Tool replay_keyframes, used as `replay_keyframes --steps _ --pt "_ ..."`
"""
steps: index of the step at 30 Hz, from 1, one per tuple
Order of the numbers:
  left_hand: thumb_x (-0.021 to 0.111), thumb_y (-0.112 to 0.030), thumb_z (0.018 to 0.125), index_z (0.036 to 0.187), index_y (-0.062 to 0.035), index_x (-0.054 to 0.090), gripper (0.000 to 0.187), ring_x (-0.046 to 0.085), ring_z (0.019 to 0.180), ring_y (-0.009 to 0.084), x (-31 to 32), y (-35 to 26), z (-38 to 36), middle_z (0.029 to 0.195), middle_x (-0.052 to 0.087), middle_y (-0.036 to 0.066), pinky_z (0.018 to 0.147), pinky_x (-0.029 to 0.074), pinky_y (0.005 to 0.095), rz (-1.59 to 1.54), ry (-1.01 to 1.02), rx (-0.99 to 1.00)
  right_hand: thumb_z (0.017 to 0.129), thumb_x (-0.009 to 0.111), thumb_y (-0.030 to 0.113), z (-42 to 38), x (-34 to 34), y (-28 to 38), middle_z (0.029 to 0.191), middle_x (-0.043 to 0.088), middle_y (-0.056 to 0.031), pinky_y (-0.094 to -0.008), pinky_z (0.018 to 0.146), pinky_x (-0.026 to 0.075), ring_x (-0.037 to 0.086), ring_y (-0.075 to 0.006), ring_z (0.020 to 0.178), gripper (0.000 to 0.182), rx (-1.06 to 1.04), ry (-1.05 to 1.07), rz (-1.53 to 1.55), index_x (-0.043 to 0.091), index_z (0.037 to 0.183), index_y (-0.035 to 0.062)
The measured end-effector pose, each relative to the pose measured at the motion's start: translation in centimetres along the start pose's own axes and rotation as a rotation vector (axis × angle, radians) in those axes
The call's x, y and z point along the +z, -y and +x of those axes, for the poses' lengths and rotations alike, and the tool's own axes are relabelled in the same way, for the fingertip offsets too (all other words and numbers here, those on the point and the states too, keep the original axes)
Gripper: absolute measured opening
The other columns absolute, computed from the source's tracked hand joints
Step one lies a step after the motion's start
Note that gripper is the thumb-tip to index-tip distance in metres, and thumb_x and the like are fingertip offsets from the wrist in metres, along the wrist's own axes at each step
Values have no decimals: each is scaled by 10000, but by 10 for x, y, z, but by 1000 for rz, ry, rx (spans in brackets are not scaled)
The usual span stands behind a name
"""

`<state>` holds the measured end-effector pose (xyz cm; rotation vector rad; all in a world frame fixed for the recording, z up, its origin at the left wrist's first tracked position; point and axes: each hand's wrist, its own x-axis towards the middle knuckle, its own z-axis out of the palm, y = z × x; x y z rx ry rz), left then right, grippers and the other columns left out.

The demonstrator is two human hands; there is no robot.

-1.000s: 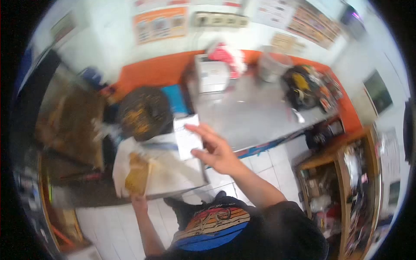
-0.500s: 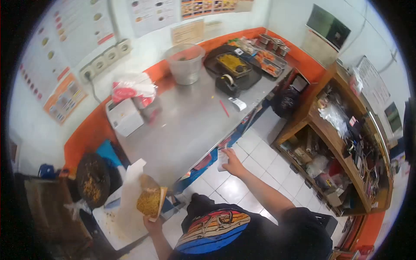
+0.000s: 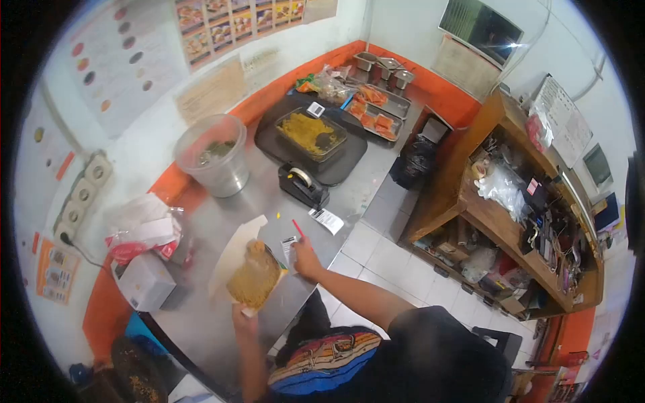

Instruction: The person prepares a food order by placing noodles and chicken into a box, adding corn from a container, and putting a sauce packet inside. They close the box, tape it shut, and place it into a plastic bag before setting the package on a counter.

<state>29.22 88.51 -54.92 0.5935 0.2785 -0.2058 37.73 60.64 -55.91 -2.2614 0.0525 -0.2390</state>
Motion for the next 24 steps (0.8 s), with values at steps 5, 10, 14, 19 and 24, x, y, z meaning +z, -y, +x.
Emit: replay_keyframes --steps 5,10,14,19,24 --pt "586 -91 736 1280 28 468 569 524 1222 306 61 8 74 1289 542 149 1057 423 460 197 75 45 725 622 20 7 -26 12 1089 478 -209 -403 882 474 532 -381 1067 435 131 237 -30 581 1157 21" --pt "606 -119 825 1347 49 413 581 532 1212 321 30 15 110 1333 512 192 989 460 457 448 -162 -85 774 618 64 21 -29 -32 1059 547 -207 -417 844 494 573 -380 991 438 41 410 70 604 1210 25" --pt "613 -176 887 1251 60 501 448 609 1048 285 80 18 102 1145 604 180 875 493 395 963 -697 31 845 599 106 74 -125 -26 1040 649 -168 -379 798 509 630 -272 899 317 95 493 353 645 1145 17" --pt "624 -126 877 1139 15 590 299 587 884 197 153 21 71 947 630 107 794 475 338 1222 -1161 273 859 578 71 154 -194 -114 884 658 -53 -277 645 494 599 -112 747 224 419 176 498 654 1058 2" --pt "637 -108 854 1020 -15 636 191 565 805 169 234 84 96 850 607 80 742 470 335 1448 -889 480 793 588 125 265 -232 -186 1004 618 -39 -347 829 449 547 -162 948 298 980 -64 941 595 1069 12"
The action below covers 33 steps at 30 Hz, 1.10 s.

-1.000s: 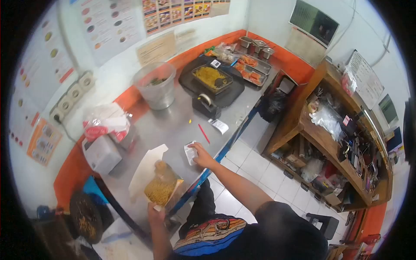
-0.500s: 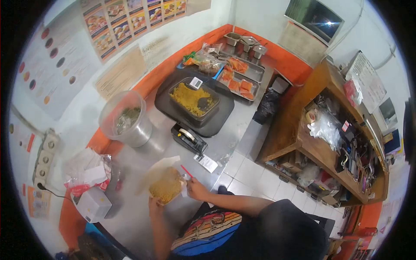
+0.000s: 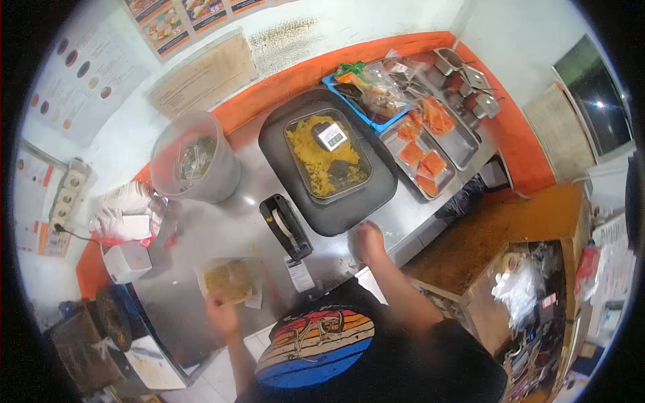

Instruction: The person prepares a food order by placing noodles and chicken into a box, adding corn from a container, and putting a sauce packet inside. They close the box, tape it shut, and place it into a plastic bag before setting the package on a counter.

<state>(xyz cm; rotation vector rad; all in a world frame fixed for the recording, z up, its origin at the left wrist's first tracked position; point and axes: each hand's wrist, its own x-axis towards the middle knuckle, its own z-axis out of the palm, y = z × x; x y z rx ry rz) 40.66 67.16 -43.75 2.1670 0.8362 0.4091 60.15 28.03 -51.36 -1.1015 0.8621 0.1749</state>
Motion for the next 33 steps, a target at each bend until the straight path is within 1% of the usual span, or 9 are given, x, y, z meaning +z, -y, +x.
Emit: replay_keyframes --steps 3,7,10,12,18,21,24,26,33 --pt "664 -116 869 954 -3 645 143 593 780 134 73 -84 -26 829 651 52 731 485 293 -62 402 91 738 591 164 18 26 33 908 546 -15 -340 762 398 474 -150 851 191 245 66 261 564 907 80" --pt "664 -183 879 1036 -6 661 236 622 845 142 143 -188 -36 893 679 62 777 489 282 -169 902 -30 664 593 226 43 53 34 815 478 -18 -319 794 329 410 -178 781 148 169 -1 416 493 754 164" --pt "658 -199 884 1048 -8 660 251 616 827 141 183 -200 -29 907 679 58 760 483 277 -185 884 65 636 577 163 65 64 31 660 417 23 -296 694 319 380 -153 671 143 298 68 449 440 662 195" --pt "662 -183 870 1088 -12 643 278 599 785 140 213 -188 -23 893 663 54 734 487 281 -329 921 -135 622 576 162 68 62 34 619 386 29 -291 680 315 391 -159 659 178 421 117 399 403 623 204" --pt "642 -153 872 1194 -2 574 362 569 799 143 267 -171 -20 922 623 56 723 485 289 -546 980 -392 604 547 57 66 31 40 832 511 -49 -389 719 391 487 -214 789 108 263 479 404 514 699 97" --pt "594 -194 931 1212 -4 575 340 570 833 136 262 -219 -18 889 622 38 757 475 288 -708 880 -211 652 565 23 0 47 94 807 558 -39 -437 791 399 520 -251 866 126 -347 396 -81 627 738 92" --pt "522 -263 993 1177 -11 613 325 575 842 133 240 -265 8 886 622 31 786 472 280 -759 894 -115 702 601 66 49 39 103 918 636 -113 -479 837 403 536 -300 993 216 -1111 337 -631 710 889 59" --pt "476 -313 1019 1145 -18 642 362 576 847 131 238 -279 29 892 623 31 802 469 278 -715 895 -42 731 635 109 71 61 124 976 659 -154 -489 836 397 528 -332 1061 166 -1211 86 -1118 710 871 62" --pt "427 -434 1023 1065 -58 693 462 577 831 141 208 -364 92 928 649 58 830 451 287 -599 718 296 754 656 116 115 94 147 987 668 -168 -512 812 441 626 -348 873 197 -997 306 -1732 657 945 69"
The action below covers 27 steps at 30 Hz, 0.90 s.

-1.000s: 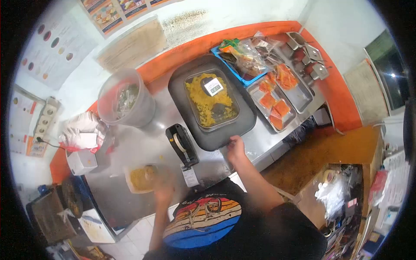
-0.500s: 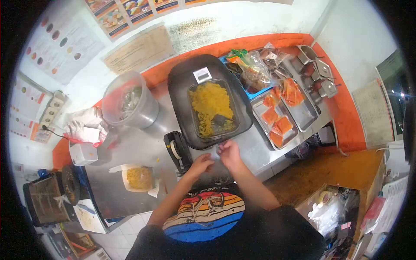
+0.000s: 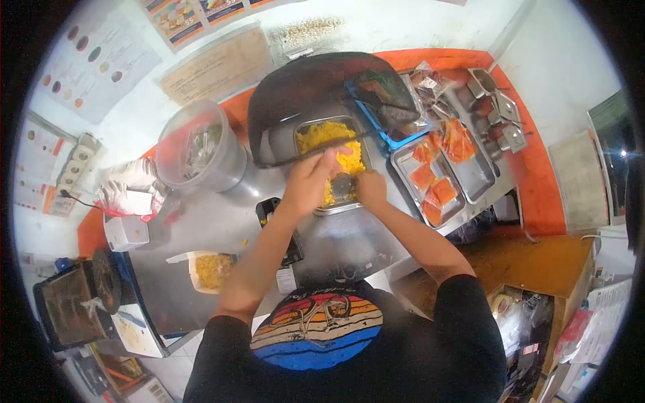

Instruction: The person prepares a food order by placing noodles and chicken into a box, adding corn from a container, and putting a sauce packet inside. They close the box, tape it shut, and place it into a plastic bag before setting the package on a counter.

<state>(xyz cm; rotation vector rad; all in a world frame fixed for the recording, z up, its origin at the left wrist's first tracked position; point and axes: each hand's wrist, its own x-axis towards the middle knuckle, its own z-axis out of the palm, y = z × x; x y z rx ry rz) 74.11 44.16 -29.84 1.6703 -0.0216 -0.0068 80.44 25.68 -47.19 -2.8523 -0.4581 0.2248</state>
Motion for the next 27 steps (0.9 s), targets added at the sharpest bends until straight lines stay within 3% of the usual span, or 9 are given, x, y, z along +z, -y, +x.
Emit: replay_keyframes --steps 2,5,11,14,20,23,26,27 --pt "429 -443 1019 1047 -59 697 469 575 814 138 -8 -24 13 944 659 63 813 451 280 35 -23 30 767 646 90 -1 -12 4 1010 663 -181 -508 793 478 634 -365 830 243 95 -8 159 631 1007 60" --pt "434 -438 1018 1038 -27 689 485 563 768 113 -15 -44 32 938 670 59 760 452 256 -36 -31 94 783 633 59 -7 -32 6 1008 646 -202 -487 776 512 626 -393 880 279 47 -177 271 591 1058 37" --pt "468 -429 1009 1088 31 645 499 520 654 72 -19 -63 65 922 683 66 617 433 215 -269 -108 138 776 659 71 4 15 6 915 637 -267 -493 758 506 634 -439 861 192 26 -309 302 649 945 -18" --pt "498 -427 996 1090 33 634 489 505 620 72 -29 -63 64 901 678 63 568 419 220 -250 -115 106 764 670 70 0 26 16 929 646 -249 -487 747 521 647 -416 845 160 62 -193 200 666 897 -17" --pt "542 -445 969 1082 15 640 484 495 600 70 -41 -55 42 869 673 43 539 394 225 -264 -86 12 811 640 123 8 31 34 976 676 -214 -462 779 548 683 -338 909 177 60 67 -7 692 942 15" --pt "559 -445 960 1099 10 639 482 500 606 69 -41 -59 33 868 675 39 534 390 226 -322 -67 -33 821 578 100 33 36 25 966 692 -215 -431 737 560 692 -356 839 168 -17 107 -19 696 907 16" --pt "565 -439 960 1121 18 630 489 506 614 67 -43 -63 25 876 676 43 541 392 223 -384 -35 -73 831 568 144 68 20 6 988 699 -209 -423 746 553 692 -348 864 232 -139 244 0 714 952 10" --pt "564 -440 960 1131 23 624 497 507 619 65 -45 -63 22 881 676 45 546 394 220 -398 -20 -87 828 572 143 68 13 1 993 703 -193 -427 778 541 689 -346 877 236 -225 187 36 716 978 32"
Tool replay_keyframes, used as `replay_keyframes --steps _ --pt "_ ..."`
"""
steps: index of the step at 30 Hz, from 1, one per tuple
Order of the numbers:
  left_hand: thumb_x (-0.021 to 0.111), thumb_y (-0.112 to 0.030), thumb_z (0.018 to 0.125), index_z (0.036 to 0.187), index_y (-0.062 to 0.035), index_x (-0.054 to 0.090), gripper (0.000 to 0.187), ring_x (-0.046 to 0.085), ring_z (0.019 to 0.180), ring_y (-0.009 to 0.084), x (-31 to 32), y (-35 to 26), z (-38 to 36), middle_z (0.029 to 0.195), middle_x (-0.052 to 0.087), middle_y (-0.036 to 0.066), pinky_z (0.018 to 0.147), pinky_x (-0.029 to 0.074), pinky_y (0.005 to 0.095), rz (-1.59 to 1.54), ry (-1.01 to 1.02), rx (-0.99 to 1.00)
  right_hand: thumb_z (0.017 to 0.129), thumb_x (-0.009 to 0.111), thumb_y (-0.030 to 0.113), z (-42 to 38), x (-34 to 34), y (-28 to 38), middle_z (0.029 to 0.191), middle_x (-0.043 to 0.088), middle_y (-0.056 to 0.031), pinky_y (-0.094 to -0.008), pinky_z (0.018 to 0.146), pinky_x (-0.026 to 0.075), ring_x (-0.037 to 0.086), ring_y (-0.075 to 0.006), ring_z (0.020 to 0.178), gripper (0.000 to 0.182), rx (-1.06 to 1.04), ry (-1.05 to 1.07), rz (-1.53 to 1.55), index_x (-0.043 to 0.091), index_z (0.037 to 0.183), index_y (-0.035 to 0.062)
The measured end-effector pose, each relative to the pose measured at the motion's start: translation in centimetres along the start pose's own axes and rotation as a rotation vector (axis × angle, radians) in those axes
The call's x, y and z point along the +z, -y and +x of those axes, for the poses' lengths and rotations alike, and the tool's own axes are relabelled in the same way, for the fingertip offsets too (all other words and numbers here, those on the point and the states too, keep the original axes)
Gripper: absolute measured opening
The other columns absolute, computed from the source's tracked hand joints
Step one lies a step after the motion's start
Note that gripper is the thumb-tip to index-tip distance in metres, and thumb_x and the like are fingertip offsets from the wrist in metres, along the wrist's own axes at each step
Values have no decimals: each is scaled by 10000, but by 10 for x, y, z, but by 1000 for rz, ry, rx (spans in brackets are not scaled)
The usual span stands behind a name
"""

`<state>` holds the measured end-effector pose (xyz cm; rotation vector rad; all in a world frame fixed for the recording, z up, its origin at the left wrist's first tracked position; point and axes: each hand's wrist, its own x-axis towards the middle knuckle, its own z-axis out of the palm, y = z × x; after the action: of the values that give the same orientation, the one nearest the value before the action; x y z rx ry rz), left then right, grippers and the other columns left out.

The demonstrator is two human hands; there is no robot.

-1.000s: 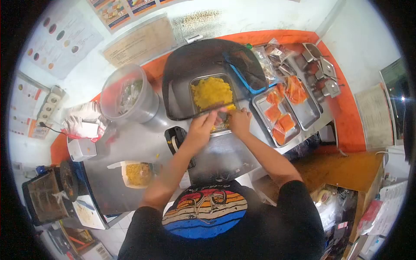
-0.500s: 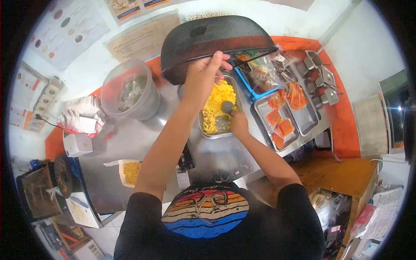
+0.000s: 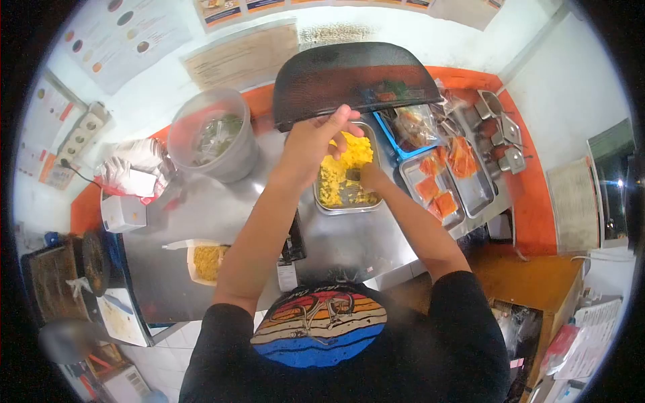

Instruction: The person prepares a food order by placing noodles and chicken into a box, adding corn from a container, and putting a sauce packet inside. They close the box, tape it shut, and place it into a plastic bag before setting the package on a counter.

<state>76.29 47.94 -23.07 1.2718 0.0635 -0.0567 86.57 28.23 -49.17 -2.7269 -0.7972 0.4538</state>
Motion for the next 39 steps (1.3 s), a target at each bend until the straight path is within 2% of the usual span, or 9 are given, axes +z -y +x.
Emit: replay_keyframes --steps 2,5,8,11,14,20,23,29,39 --pt "560 -443 963 1149 35 611 516 508 624 61 -3 1 -5 890 676 49 554 396 215 -22 19 -19 821 580 140 -7 -5 -5 1004 709 -162 -434 843 517 684 -342 903 260 -178 -102 49 719 1031 74" --pt "555 -445 966 1171 51 589 538 501 623 57 -3 -1 -7 897 673 51 562 395 211 -37 32 -13 821 556 190 -19 -28 13 914 708 -201 -467 718 531 684 -376 812 282 -44 218 -81 722 937 -7" --pt "559 -442 965 1180 55 575 542 492 618 56 -3 -2 -3 893 671 47 562 387 211 -62 37 -4 814 596 168 -22 -19 5 725 693 -117 -355 608 491 657 -223 657 187 157 236 221 716 822 25" --pt "571 -437 960 1177 53 570 536 486 612 56 -4 0 0 885 670 43 559 379 212 -102 43 -3 820 600 182 -33 -15 -4 693 668 -91 -313 555 454 611 -167 597 197 273 121 682 702 793 16" --pt "585 -435 953 1170 44 573 526 489 613 54 -4 1 1 880 671 38 562 378 210 -121 25 -10 835 596 177 -44 -30 1 685 660 -79 -310 572 466 611 -164 615 192 269 108 783 699 786 23" --pt "620 -412 937 1107 1 612 446 509 629 52 -3 4 2 869 676 22 576 388 215 -176 -27 -11 833 587 142 -37 24 11 754 674 -192 -404 675 510 665 -310 716 172 -35 -264 396 678 837 -4" --pt "632 -398 933 1077 -12 625 413 523 639 55 -3 4 3 870 678 19 580 398 218 -191 -33 -5 826 602 154 -42 25 51 803 661 -235 -438 722 510 664 -373 800 171 30 -236 369 668 866 2" --pt "644 -384 927 1074 -19 627 394 531 650 62 -5 8 4 877 678 28 586 413 225 -199 -33 -12 866 557 217 -39 31 89 958 687 -196 -470 780 525 668 -371 896 219 147 -35 -3 695 938 63" --pt "654 -377 921 1076 -14 622 396 525 657 72 -4 6 4 875 674 37 593 414 233 -185 -44 -16 850 535 237 -27 42 81 938 692 -206 -465 748 544 669 -385 843 267 42 -65 158 702 939 47"
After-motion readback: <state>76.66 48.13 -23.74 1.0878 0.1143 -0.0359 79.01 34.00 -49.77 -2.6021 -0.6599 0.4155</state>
